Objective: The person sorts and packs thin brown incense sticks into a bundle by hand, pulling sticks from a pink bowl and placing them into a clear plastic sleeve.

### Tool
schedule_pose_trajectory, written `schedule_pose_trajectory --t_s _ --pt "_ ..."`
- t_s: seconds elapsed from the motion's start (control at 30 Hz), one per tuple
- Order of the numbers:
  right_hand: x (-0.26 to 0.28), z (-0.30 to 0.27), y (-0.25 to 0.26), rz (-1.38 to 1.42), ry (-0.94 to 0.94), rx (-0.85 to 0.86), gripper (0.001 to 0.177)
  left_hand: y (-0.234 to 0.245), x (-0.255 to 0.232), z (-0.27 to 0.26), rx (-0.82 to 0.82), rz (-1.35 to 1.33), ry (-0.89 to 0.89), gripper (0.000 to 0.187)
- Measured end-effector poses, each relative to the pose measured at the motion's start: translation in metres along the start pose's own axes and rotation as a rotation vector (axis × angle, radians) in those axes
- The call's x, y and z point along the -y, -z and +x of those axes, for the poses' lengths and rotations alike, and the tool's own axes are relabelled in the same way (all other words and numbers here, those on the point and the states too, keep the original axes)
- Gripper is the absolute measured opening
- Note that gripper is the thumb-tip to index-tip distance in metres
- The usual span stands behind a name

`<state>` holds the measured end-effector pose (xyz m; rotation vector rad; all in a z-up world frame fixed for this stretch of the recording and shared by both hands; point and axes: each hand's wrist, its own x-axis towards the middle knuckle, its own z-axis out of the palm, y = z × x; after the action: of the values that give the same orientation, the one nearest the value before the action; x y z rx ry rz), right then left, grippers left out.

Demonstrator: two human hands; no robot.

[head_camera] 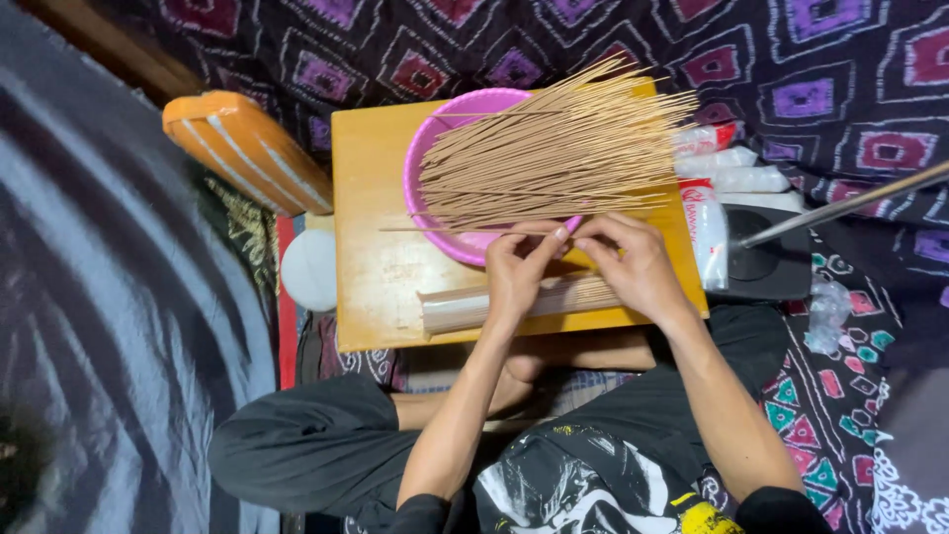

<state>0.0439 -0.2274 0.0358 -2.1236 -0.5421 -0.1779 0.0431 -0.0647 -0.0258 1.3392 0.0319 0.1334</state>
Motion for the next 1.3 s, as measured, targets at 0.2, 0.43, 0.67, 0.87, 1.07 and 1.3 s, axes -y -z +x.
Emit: schedule_pose_trajectory --t_s 0.2,0.43,0.67,0.87,1.07,1.3 --pt "-0.027 -0.005 0.015 -0.015 -0.042 0.023 0.015 0.044 -0.024 0.005 -0.147 0.007 -0.001 0.014" --pt "-0.043 -0.013 0.029 0.007 -0.097 -0.025 0.012 0.121 -0.024 0.015 -0.285 -0.028 -0.030 0.011" --pt "-0.024 -0.011 0.023 0.062 -0.101 -0.134 0.014 0.080 0.001 0.011 -0.361 -0.036 -0.049 0.008" --pt "-0.005 -0.005 0.003 0.065 -0.030 -0.041 0.014 -0.003 0.011 -0.004 0.022 -0.038 0.011 0.027" --pt "-0.021 -0.011 0.023 0.023 -0.040 0.017 0.014 0.022 -0.015 0.000 -0.074 -0.007 -0.044 0.013" --pt "-0.058 -0.029 0.051 -0.011 -0.072 0.013 0.013 0.098 -0.023 0.004 -0.338 0.025 -0.096 0.007"
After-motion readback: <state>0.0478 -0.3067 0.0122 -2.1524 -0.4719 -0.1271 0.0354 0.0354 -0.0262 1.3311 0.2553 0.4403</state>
